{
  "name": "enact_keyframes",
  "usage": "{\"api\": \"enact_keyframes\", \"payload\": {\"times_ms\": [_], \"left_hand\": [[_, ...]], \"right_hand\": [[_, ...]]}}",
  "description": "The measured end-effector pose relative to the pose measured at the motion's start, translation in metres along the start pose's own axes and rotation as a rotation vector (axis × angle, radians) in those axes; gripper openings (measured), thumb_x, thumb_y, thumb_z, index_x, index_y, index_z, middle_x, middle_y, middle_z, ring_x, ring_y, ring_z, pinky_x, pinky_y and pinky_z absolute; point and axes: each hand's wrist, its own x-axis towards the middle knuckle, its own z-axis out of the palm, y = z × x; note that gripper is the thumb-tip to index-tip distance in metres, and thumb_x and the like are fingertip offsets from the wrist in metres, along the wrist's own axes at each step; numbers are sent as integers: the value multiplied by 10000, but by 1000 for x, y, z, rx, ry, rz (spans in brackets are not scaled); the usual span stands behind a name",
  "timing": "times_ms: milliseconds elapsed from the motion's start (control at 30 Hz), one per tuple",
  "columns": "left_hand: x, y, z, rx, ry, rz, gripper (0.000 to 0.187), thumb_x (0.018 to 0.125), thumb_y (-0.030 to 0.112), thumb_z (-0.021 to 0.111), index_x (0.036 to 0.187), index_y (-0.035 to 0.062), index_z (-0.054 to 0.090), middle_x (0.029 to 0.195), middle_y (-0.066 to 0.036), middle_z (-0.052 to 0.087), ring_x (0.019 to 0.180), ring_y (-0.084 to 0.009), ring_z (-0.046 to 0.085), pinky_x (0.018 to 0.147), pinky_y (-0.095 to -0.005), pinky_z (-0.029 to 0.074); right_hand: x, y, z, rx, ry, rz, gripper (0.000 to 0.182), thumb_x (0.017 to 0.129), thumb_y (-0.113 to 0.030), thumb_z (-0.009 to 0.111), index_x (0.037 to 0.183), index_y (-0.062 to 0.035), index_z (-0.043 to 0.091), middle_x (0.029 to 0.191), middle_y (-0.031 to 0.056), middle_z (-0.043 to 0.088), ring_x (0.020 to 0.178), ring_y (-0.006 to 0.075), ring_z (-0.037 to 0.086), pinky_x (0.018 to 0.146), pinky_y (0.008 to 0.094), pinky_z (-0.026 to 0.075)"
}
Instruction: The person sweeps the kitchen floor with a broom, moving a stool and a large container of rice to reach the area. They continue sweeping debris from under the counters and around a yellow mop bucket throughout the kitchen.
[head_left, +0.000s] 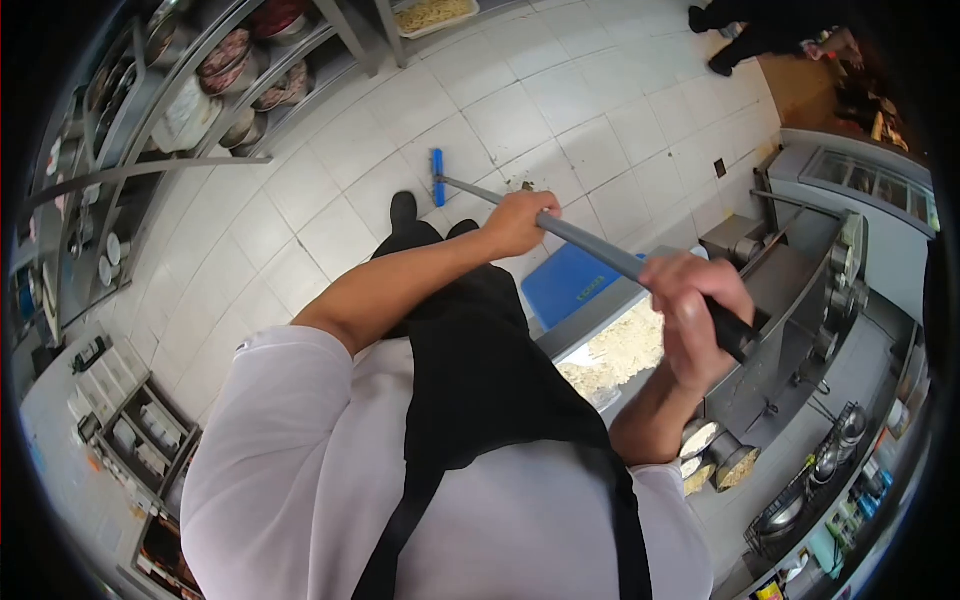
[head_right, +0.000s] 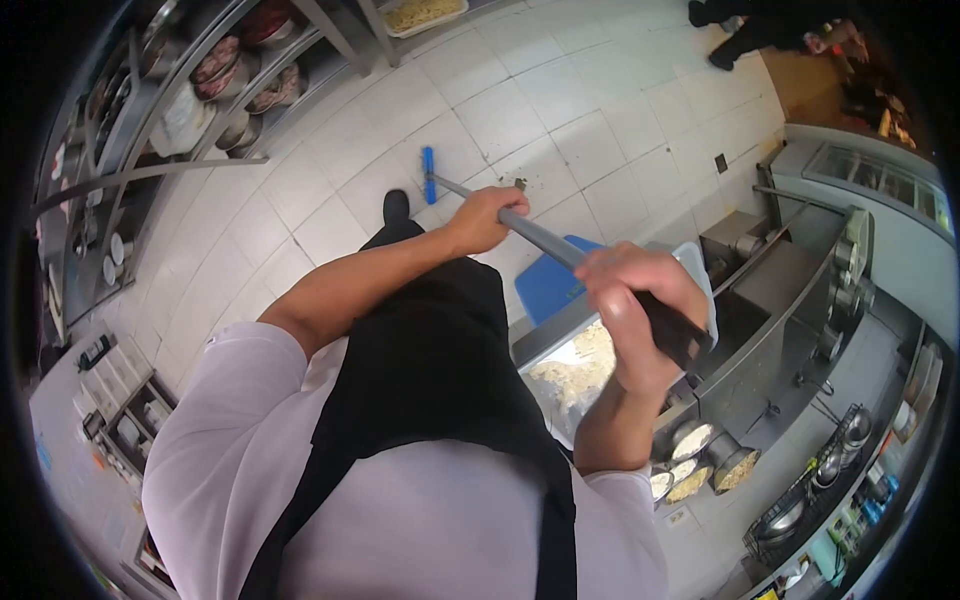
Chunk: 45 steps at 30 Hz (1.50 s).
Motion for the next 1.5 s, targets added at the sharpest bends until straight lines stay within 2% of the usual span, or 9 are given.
{"api": "enact_keyframes", "payload": {"times_ms": [333, 567, 667, 733, 867, 967, 1167, 1300, 1500], "left_hand": [[88, -4, 16, -160, -304, 135, 151, 777, 1, 582, 902, 73, 626, 842, -125, 659, 850, -325, 637, 730, -409, 478], [58, 57, -66, -28, -256, 94, 181, 758, 23, 616, 925, 85, 643, 865, -132, 679, 874, -343, 653, 752, -404, 499], [23, 16, -120, 49, -85, 42, 183, 792, 45, 631, 967, 91, 661, 875, -140, 695, 856, -349, 673, 746, -412, 513], [-3, -11, -175, 108, -48, -86, 167, 823, 60, 633, 982, 92, 676, 870, -143, 702, 822, -340, 683, 728, -411, 518], [-40, -87, -250, 269, 120, -319, 103, 846, 76, 646, 942, 85, 682, 864, -148, 697, 813, -322, 677, 726, -380, 513], [-38, -143, -273, 340, 86, -349, 109, 837, 72, 650, 942, 79, 679, 868, -150, 698, 845, -324, 679, 749, -378, 515], [49, -98, -187, 24, 11, -37, 317, 725, -69, 611, 1000, 81, 663, 965, -158, 698, 931, -338, 677, 825, -388, 526], [115, -52, -119, -148, -185, 142, 216, 778, 12, 617, 974, 91, 661, 886, -142, 703, 877, -326, 670, 757, -415, 508], [117, 25, -125, -116, -256, 135, 246, 760, -4, 578, 977, 80, 659, 872, -139, 695, 889, -347, 666, 774, -443, 507]], "right_hand": [[28, 7, 30, -406, 147, 24, 218, 903, -157, 713, 858, 14, 585, 717, 84, 576, 707, 176, 547, 710, 308, 461], [63, -50, 39, -89, -1, -194, 301, 939, -275, 691, 910, -10, 551, 616, -3, 451, 585, 146, 453, 620, 355, 457], [87, -25, 57, 62, -130, -147, 300, 931, -284, 694, 852, -12, 593, 647, 43, 531, 623, 172, 514, 656, 381, 487], [95, 18, 82, 88, -71, -75, 146, 843, -125, 675, 853, 8, 616, 724, 119, 604, 689, 235, 596, 789, 472, 536], [117, 97, 145, 69, -103, 281, 151, 923, -116, 644, 950, 31, 662, 859, 75, 666, 805, 137, 619, 824, 304, 513], [130, 137, 165, -15, -130, 357, 162, 953, -132, 632, 971, 24, 673, 881, 62, 679, 806, 106, 609, 785, 273, 493], [133, 62, 125, -171, 95, 158, 204, 938, -170, 651, 932, 34, 644, 855, 119, 669, 741, 148, 578, 738, 320, 487], [144, 27, 121, -235, 89, -38, 222, 929, -191, 668, 902, 14, 586, 732, 95, 578, 685, 189, 547, 743, 392, 492], [152, -21, 92, -203, 40, -188, 264, 991, -267, 611, 910, -20, 565, 627, 22, 464, 615, 154, 487, 675, 392, 473]]}}
